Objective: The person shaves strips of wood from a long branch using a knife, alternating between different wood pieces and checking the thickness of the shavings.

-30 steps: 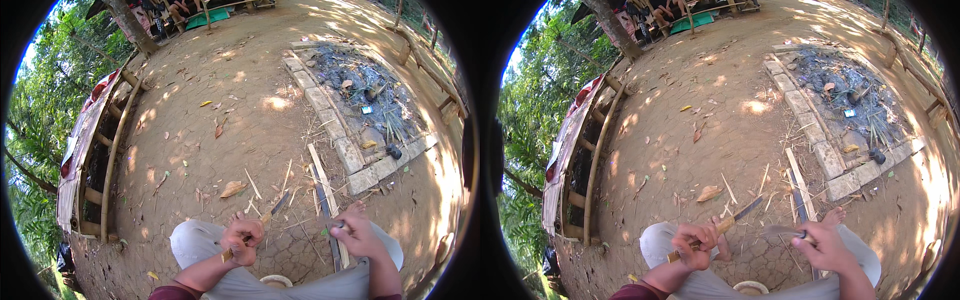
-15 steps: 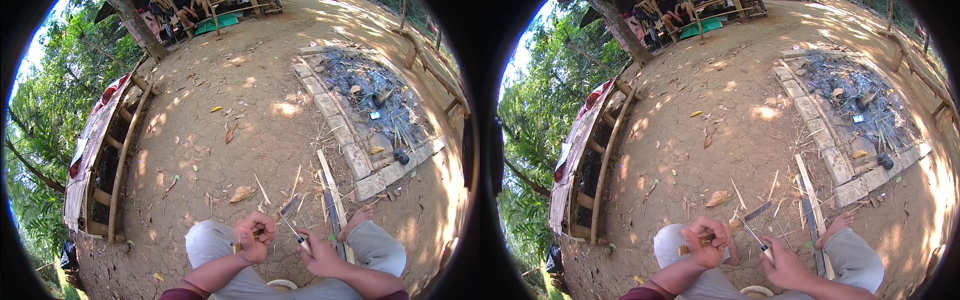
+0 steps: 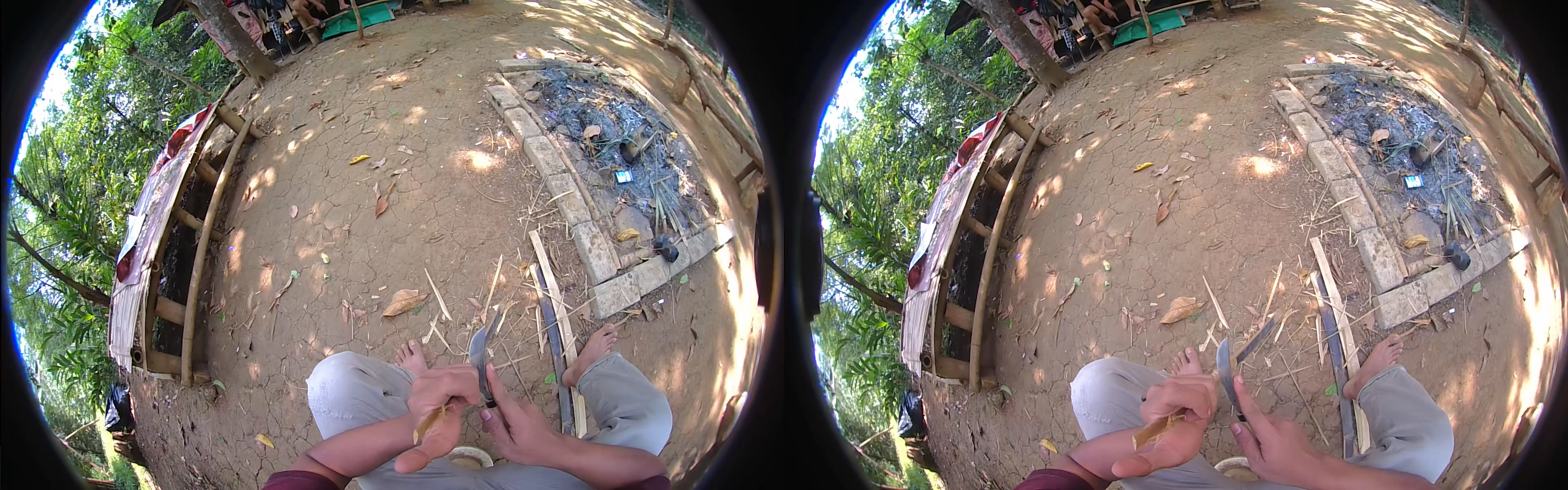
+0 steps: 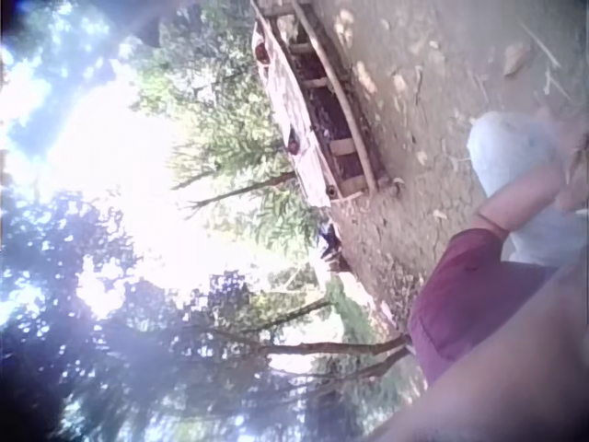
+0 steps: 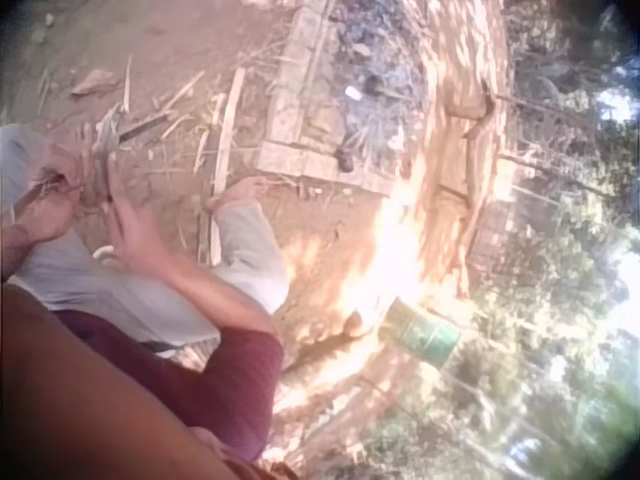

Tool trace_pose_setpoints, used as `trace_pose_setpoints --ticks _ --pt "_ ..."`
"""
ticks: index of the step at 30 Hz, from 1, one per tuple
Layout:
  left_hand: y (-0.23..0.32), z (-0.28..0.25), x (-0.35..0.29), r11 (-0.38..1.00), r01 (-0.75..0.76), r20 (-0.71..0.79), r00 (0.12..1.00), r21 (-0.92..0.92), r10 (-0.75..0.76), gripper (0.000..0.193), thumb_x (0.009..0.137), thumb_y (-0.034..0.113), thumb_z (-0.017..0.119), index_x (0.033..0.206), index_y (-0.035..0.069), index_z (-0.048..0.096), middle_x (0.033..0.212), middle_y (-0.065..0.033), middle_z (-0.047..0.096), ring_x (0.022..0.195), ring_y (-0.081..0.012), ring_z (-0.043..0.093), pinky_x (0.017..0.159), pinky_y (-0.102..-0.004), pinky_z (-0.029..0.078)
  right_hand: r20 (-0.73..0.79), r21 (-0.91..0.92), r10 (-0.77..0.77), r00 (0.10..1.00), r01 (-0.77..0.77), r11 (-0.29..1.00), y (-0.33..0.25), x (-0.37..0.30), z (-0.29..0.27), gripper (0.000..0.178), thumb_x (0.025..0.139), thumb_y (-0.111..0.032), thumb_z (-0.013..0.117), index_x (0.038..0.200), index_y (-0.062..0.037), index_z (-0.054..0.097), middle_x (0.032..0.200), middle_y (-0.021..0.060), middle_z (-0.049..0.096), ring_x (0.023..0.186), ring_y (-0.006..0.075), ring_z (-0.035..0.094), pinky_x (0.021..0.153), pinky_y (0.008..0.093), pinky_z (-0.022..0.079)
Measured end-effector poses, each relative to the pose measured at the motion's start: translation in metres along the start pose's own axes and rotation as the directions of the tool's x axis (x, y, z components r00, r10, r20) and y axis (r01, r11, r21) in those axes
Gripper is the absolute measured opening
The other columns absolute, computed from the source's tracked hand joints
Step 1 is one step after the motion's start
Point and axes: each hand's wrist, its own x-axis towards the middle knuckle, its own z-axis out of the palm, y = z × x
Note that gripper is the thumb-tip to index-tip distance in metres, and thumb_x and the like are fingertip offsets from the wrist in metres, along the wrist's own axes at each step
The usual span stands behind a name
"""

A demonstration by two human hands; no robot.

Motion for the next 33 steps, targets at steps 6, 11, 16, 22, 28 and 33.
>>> trace_pose_setpoints --ticks 6,11,16,22,28,33 --pt "0.004 -0.004 0.004 0.999 -0.045 0.063 0.997 0.023 0.043 0.080 0.096 0.069 0.025 0.074 -0.004 0.050 0.054 -0.0072 0.044 0.041 -0.0199 0.039 0.040 -0.0318 0.028 -0.005 -0.120 -0.054 0.999 0.053 0.991 -0.005 -0.007 0.001 0.076 0.097 -0.014 0.051 0.153 0.0046 0.004 0.082 0.0178 0.067 0.066 0.0362 0.066 0.063 0.0431 0.052" --pt "0.022 -0.006 0.009 0.999 -0.003 -0.002 1.000 -0.053 0.002 0.050 0.101 0.040 0.033 0.077 -0.001 0.047 0.057 -0.0097 0.045 0.044 -0.0205 0.042 0.042 -0.0340 0.031 0.049 -0.124 -0.005 0.999 0.011 0.992 0.003 -0.006 -0.003 0.075 0.096 -0.014 0.051 0.153 0.0035 0.005 0.086 0.0179 0.068 0.067 0.0379 0.066 0.064 0.0447 0.053" --pt "0.022 -0.017 0.015 0.990 -0.141 0.001 0.990 -0.030 0.141 0.029 0.099 0.016 0.035 0.084 -0.005 0.048 0.061 -0.0125 0.049 0.046 -0.0218 0.045 0.040 -0.0343 0.033 0.060 -0.094 0.018 0.998 -0.012 0.996 -0.005 -0.005 -0.002 0.074 0.096 -0.012 0.051 0.154 0.0008 0.006 0.090 0.0192 0.069 0.071 0.0390 0.067 0.068 0.0439 0.054" --pt "0.023 -0.024 0.020 0.985 -0.151 0.055 0.988 0.080 0.146 0.028 0.100 0.018 0.036 0.086 -0.002 0.049 0.062 -0.0121 0.050 0.050 -0.0233 0.050 0.046 -0.0345 0.041 0.033 -0.021 -0.019 0.999 0.020 1.000 0.000 -0.002 0.001 0.072 0.096 -0.011 0.050 0.154 -0.0002 0.009 0.091 0.0213 0.068 0.073 0.0376 0.068 0.071 0.0429 0.054" --pt "0.021 -0.038 0.029 0.799 -0.401 0.290 0.911 0.449 0.293 0.020 0.094 0.017 0.042 0.081 0.003 0.049 0.065 -0.0085 0.054 0.056 -0.0262 0.058 0.048 -0.0348 0.045 0.011 0.007 0.026 1.000 -0.026 1.000 -0.020 -0.003 -0.005 0.069 0.099 -0.014 0.050 0.154 0.0003 0.011 0.087 0.0240 0.064 0.068 0.0380 0.065 0.066 0.0434 0.051" --pt "0.028 -0.039 0.026 0.684 -0.481 0.379 0.872 0.548 0.310 0.018 0.093 0.018 0.047 0.079 0.008 0.047 0.068 -0.0057 0.053 0.051 -0.0213 0.053 0.044 -0.0317 0.042 -0.021 -0.091 -0.174 0.985 0.171 0.981 -0.010 -0.007 -0.005 0.070 0.100 -0.018 0.051 0.155 -0.0005 0.011 0.088 0.0243 0.064 0.070 0.0387 0.065 0.066 0.0425 0.051"
